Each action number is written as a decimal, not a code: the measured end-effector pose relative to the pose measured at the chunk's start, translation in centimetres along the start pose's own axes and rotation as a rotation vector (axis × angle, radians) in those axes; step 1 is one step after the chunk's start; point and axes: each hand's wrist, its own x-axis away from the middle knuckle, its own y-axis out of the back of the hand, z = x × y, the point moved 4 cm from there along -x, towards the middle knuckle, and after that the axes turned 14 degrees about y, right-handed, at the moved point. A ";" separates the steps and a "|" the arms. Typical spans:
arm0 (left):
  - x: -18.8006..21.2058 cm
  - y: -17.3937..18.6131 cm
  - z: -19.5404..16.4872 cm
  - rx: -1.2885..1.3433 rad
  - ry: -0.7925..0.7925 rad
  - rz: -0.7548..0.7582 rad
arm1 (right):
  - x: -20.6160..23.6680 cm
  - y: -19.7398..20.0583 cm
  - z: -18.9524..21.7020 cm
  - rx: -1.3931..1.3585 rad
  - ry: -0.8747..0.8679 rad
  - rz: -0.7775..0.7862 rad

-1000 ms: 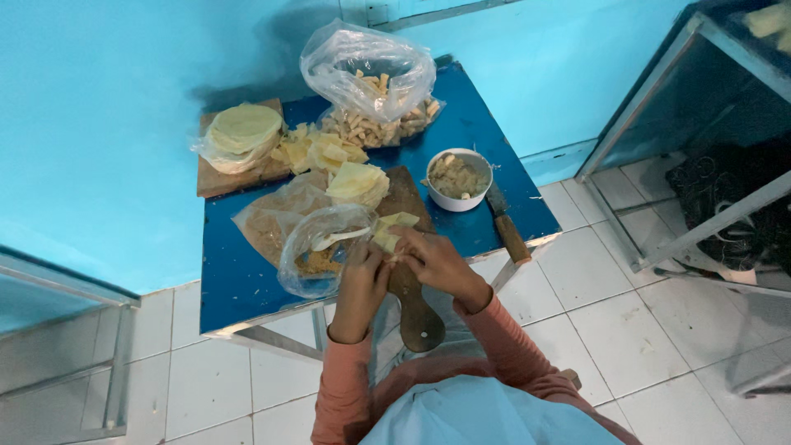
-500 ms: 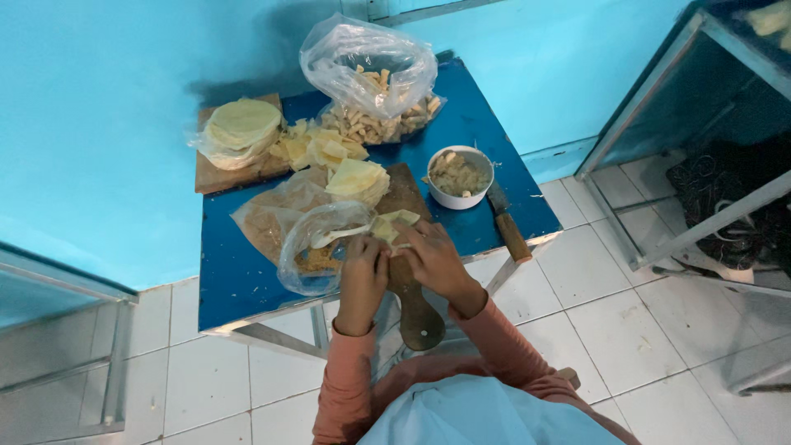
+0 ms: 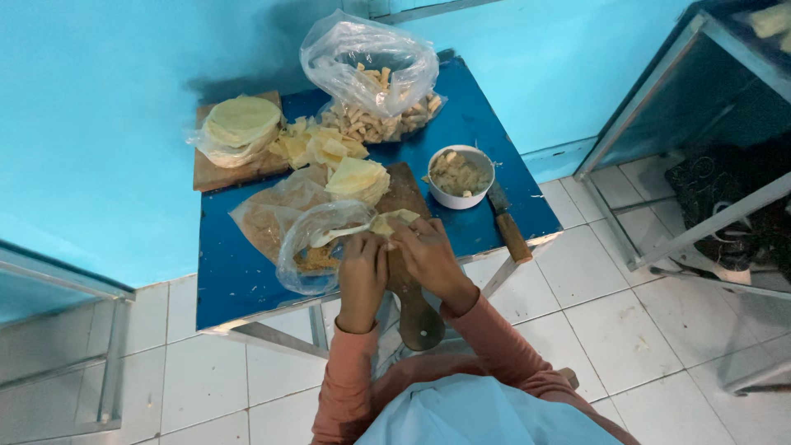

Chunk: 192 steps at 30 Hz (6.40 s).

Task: The person sits at a small blue table assembling filled snacks. They take thin yellow wrapper sheets, spoon brown filling from a plastic bag onto a wrapper, fold or stack the pieces together, and place the finished pieces into a white bowl, repeating the cycle with more wrappers and filling.

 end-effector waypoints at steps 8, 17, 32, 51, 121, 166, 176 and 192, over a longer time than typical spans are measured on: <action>-0.4 -0.7 0.7 -0.036 0.041 -0.028 | -0.4 0.0 0.1 0.064 0.062 0.031; -0.1 -0.5 1.1 0.046 0.130 -0.002 | -1.3 -0.2 -0.9 -0.032 0.042 -0.013; -0.2 -0.5 1.2 0.069 0.114 -0.021 | 0.7 -0.9 -2.3 -0.226 -0.154 -0.006; 0.5 -1.6 1.4 -0.045 0.055 -0.134 | -9.1 9.9 -3.9 0.010 0.202 -1.021; 3.7 -4.6 0.0 -0.185 -0.071 -0.064 | -8.7 -4.9 -0.7 -0.474 0.020 0.102; -0.9 -1.8 -0.2 0.069 0.204 -0.055 | 4.2 2.5 -4.3 -0.213 -0.286 -0.404; -0.6 -2.8 1.4 0.268 0.340 -0.066 | 5.4 2.6 -3.2 -0.065 -0.022 -0.256; 1.0 -2.1 -0.8 0.172 -0.134 -0.143 | -6.1 -1.3 0.0 -0.248 0.040 -0.101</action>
